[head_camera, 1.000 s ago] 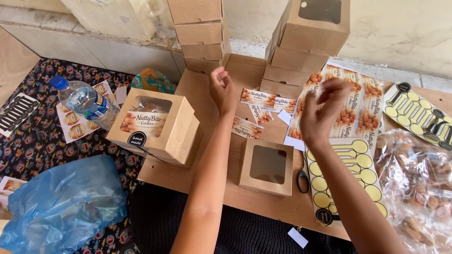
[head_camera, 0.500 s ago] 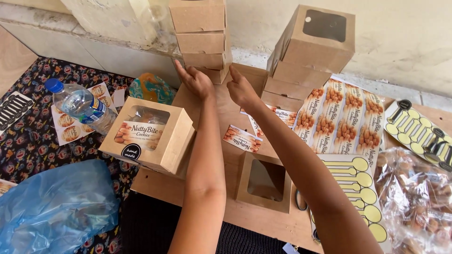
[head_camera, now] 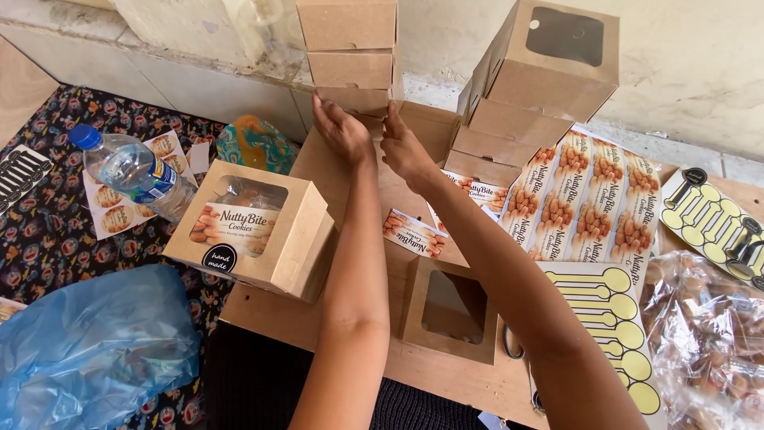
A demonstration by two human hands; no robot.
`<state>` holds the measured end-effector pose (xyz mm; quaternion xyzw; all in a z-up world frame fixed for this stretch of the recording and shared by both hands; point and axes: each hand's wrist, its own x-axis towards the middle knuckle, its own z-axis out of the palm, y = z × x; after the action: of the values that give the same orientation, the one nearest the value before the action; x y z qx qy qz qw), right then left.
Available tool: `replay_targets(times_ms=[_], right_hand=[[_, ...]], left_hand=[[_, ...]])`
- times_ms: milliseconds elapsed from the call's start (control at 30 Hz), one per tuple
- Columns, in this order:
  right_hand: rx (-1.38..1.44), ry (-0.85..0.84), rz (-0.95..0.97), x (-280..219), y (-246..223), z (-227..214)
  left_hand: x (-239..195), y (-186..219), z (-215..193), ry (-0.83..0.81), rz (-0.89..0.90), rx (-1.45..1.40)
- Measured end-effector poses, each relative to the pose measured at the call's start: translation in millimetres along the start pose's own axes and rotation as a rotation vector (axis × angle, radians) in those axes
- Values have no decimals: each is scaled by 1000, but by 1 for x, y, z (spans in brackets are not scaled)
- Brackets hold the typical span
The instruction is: Packaging cookies into small boxes, cutting labels from a sheet, and applying stickers to the finished packages.
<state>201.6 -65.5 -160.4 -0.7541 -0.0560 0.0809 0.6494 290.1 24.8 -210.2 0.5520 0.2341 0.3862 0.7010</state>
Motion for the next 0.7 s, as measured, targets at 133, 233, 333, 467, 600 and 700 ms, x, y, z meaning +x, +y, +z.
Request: replay_targets(times_ms=[133, 233, 333, 467, 600, 700], right_hand=[[29, 46, 27, -27, -4, -5], [29, 99, 54, -49, -5, -13], [76, 145, 75, -66, 0, -17], [137, 245, 75, -70, 23, -28], [128, 284, 63, -81, 26, -36], [118, 306, 64, -85, 31, -41]], left_hand=[[-30, 17, -7, -30, -11, 25], [-54, 28, -13, -107, 2, 44], [-78, 39, -20, -168, 4, 44], [-98, 35, -30, -244, 67, 101], [-115, 37, -38, -304, 103, 101], [-124, 46, -45, -361, 119, 107]])
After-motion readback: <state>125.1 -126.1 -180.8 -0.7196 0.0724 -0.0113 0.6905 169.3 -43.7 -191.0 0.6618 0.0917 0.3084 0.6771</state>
